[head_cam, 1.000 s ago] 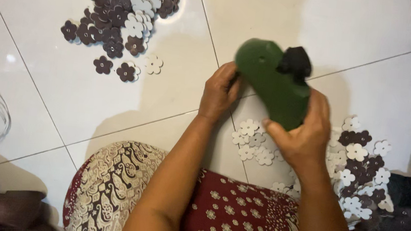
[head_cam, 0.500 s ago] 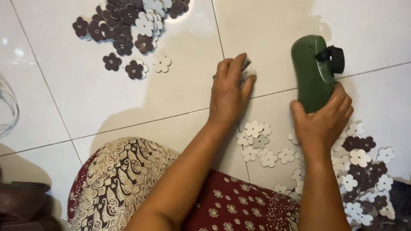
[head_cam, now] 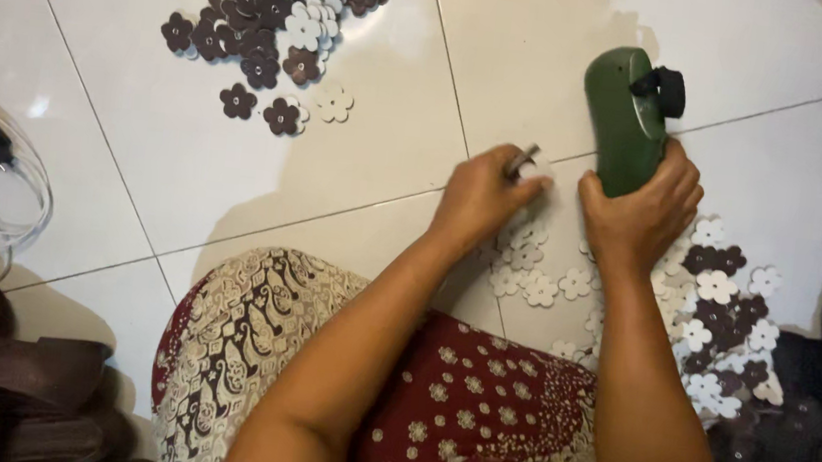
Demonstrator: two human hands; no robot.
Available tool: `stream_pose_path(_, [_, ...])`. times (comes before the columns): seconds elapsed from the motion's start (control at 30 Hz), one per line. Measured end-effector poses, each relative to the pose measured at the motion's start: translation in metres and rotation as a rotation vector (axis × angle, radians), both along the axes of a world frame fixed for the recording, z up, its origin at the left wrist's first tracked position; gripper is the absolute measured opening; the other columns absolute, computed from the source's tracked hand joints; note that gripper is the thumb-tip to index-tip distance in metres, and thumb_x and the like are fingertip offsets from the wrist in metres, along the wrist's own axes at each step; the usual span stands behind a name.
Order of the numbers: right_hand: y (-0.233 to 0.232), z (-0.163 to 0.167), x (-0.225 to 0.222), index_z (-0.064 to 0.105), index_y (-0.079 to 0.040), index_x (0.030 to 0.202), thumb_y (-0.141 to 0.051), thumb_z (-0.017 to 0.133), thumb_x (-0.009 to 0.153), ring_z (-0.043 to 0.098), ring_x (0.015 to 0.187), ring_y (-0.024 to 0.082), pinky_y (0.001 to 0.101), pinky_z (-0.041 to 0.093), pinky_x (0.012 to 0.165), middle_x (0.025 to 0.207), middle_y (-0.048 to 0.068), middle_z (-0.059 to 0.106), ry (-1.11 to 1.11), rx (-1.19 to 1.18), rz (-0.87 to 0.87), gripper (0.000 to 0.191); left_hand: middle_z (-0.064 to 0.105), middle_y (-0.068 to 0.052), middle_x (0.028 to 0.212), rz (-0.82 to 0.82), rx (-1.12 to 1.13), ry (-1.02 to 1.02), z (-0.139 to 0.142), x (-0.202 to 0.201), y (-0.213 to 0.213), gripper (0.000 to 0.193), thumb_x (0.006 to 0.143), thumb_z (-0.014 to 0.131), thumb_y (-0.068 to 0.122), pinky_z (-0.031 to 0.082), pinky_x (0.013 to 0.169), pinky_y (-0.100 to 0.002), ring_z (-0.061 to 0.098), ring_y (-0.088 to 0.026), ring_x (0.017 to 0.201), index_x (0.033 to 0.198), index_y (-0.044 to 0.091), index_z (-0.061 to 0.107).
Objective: The person sits on the floor and uses a green handheld tool to press flower-shaped cutouts onto a surface. They repeatedly pick up white and brown cutouts, position them, and press them down with the tool.
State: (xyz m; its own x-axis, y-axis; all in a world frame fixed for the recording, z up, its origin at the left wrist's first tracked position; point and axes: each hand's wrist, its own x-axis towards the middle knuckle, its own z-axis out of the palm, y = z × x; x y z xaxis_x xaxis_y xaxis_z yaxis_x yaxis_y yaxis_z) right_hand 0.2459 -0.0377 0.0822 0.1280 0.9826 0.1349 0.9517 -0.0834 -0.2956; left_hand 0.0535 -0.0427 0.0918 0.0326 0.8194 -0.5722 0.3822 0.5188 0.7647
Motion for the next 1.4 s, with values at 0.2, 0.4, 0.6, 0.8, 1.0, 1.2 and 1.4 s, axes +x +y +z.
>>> stream_pose_path(0.2, [-0.005,0.022,-0.017,0.048,0.001,0.144,-0.031,0.084,0.081,0.049,0.123,0.042,0.0556,0.039,0.105,0.132,0.023,0.053,-0.003,0.028,0.012,0.08,0.072,-0.017,0.1,-0.025,0.211,-0.033,0.017,-0.016,-0.054,0.045,0.082,0.082,0.033,0.054,0.082,-0.038,0.069,-0.027,0.093,0.115,0.003,0.071])
stream_pose_path(0.4, [-0.014,0.037,-0.038,0.049,0.001,0.14,-0.027,0.078,0.079,0.05,0.124,0.042,0.0545,0.04,0.106,0.135,0.021,0.054,-0.007,0.072,-0.013,0.073,0.071,-0.016,0.1,0.352,0.504,0.298,0.012,-0.149,-0.027,0.022,0.092,0.071,0.012,0.055,0.087,-0.042,0.069,-0.033,0.096,0.112,0.004,0.073])
stream_pose_path(0.6, [-0.013,0.048,-0.056,0.05,-0.001,0.142,-0.037,0.086,0.082,0.049,0.124,0.041,0.056,0.038,0.104,0.133,0.019,0.055,-0.123,0.097,-0.019,0.079,0.065,-0.016,0.115,0.618,0.653,0.395,0.032,-0.208,0.012,0.041,0.085,0.079,0.016,0.052,0.093,-0.041,0.065,-0.033,0.107,0.123,0.004,0.069])
stream_pose_path(0.8, [-0.01,0.053,-0.069,0.048,0.0,0.145,-0.035,0.084,0.087,0.048,0.129,0.041,0.053,0.042,0.109,0.136,0.021,0.053,-0.001,0.008,-0.058,0.076,0.056,-0.015,0.125,0.538,0.64,0.434,0.035,-0.21,0.035,0.065,0.074,0.089,0.015,0.051,0.097,-0.041,0.062,-0.035,0.114,0.132,0.006,0.061])
stream_pose_path(1.0, [-0.009,0.05,-0.074,0.046,0.002,0.147,-0.034,0.085,0.087,0.046,0.132,0.042,0.0535,0.039,0.111,0.139,0.023,0.052,0.01,0.07,-0.011,0.079,0.053,-0.013,0.127,0.517,0.504,0.37,0.032,-0.22,0.04,0.074,0.07,0.092,0.018,0.053,0.094,-0.041,0.064,-0.033,0.11,0.133,0.007,0.056])
stream_pose_path(1.2, [-0.007,0.058,-0.063,0.025,0.005,0.16,-0.038,0.089,0.085,0.037,0.139,0.046,0.0582,0.029,0.116,0.153,0.029,0.04,-0.009,-0.197,-0.041,0.108,0.057,-0.014,0.125,0.483,0.581,0.355,0.024,-0.217,0.041,0.063,0.072,0.089,0.015,0.054,0.093,-0.043,0.064,-0.035,0.111,0.127,0.007,0.06])
stream_pose_path(1.4, [-0.087,0.077,-0.097,0.021,0.0,0.162,-0.028,0.081,0.083,0.029,0.151,0.043,0.0579,0.027,0.121,0.165,0.027,0.028,0.089,-0.177,-0.075,0.104,0.06,-0.016,0.118,0.507,0.512,0.379,0.02,-0.221,0.044,0.053,0.076,0.085,0.014,0.053,0.094,-0.043,0.064,-0.036,0.109,0.122,0.005,0.062])
